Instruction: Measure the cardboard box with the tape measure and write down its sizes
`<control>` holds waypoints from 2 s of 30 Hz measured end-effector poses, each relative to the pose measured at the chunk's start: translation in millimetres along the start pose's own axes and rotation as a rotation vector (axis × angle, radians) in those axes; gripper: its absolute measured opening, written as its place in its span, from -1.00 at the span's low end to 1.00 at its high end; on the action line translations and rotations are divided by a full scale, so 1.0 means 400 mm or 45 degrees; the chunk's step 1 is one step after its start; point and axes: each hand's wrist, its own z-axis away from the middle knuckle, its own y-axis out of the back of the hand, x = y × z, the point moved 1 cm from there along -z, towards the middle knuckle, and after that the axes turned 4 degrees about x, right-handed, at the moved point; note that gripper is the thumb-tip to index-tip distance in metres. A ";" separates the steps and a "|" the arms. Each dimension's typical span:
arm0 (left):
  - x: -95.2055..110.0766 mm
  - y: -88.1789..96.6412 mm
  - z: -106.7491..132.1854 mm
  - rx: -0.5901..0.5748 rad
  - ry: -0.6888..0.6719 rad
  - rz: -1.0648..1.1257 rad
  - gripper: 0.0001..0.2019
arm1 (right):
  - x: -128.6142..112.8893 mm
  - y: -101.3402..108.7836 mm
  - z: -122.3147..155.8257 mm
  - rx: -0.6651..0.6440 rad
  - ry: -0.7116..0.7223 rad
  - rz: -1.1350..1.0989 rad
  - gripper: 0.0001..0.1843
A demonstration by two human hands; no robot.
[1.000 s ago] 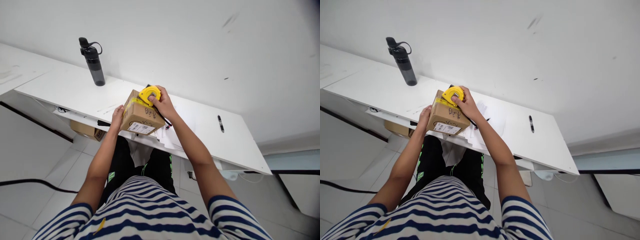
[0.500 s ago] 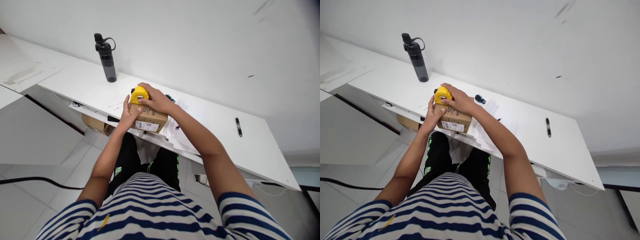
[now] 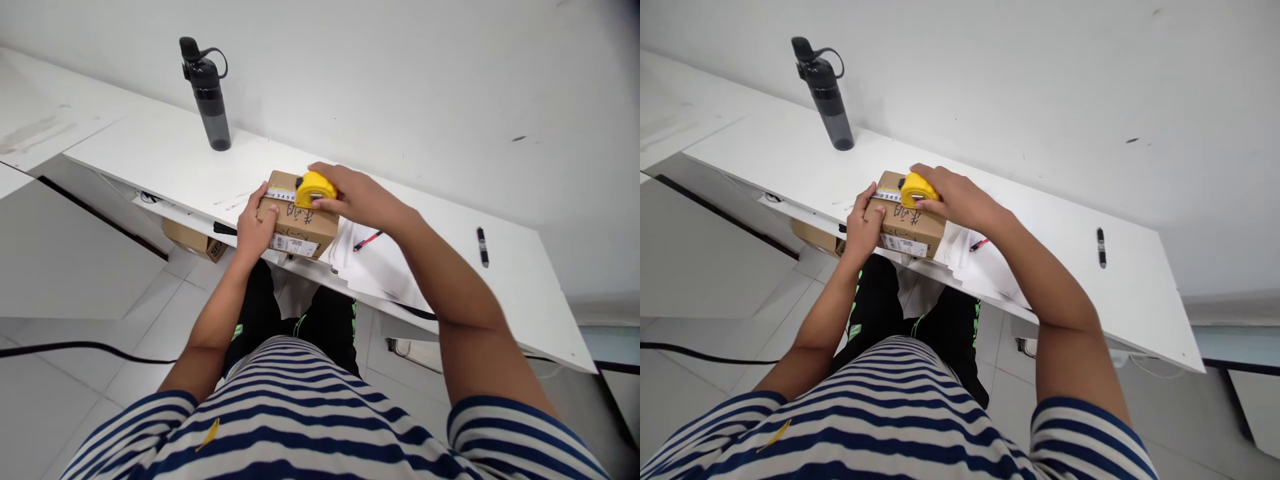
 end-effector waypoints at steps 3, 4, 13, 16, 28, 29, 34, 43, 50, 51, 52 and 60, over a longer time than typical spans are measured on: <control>0.003 0.022 -0.004 -0.046 -0.020 -0.120 -0.48 | 0.038 0.049 0.078 0.008 -0.085 -0.010 -0.43; 0.004 0.027 -0.006 -0.061 -0.025 -0.149 -0.48 | 0.050 0.061 0.101 0.015 -0.121 -0.016 -0.43; -0.017 0.032 -0.026 -0.098 -0.093 -0.197 -0.45 | 0.090 0.055 0.207 0.129 -0.238 0.015 -0.44; -0.025 0.033 -0.028 -0.109 -0.135 -0.219 -0.43 | 0.096 0.050 0.207 0.152 -0.231 -0.001 -0.41; -0.012 -0.019 -0.059 -0.122 -0.066 0.028 -0.27 | 0.028 -0.098 -0.066 0.211 -0.005 -0.187 -0.36; -0.009 -0.023 -0.059 -0.093 -0.048 0.033 -0.23 | 0.023 -0.117 -0.100 0.219 0.008 -0.215 -0.35; 0.023 -0.014 -0.021 0.300 -0.153 -0.046 -0.13 | 0.006 -0.137 -0.167 0.308 0.077 -0.324 -0.33; 0.160 -0.024 0.165 -0.149 -0.411 0.728 -0.22 | -0.090 -0.153 0.219 0.585 0.183 -0.541 -0.13; 0.173 -0.144 0.187 -0.928 -0.598 0.549 -0.62 | 0.156 -0.134 0.348 0.579 -0.484 -0.055 -0.38; 0.167 -0.171 0.182 -0.990 -0.613 0.451 -0.63 | 0.209 -0.127 0.344 0.449 -0.623 0.101 -0.43; 0.160 -0.199 0.177 -1.024 -0.618 0.345 -0.62 | 0.257 -0.121 0.337 0.297 -0.707 0.247 -0.45; 0.123 -0.305 0.148 -1.139 -0.559 -0.064 -0.52 | 0.387 -0.135 0.328 -0.248 -0.572 0.544 -0.51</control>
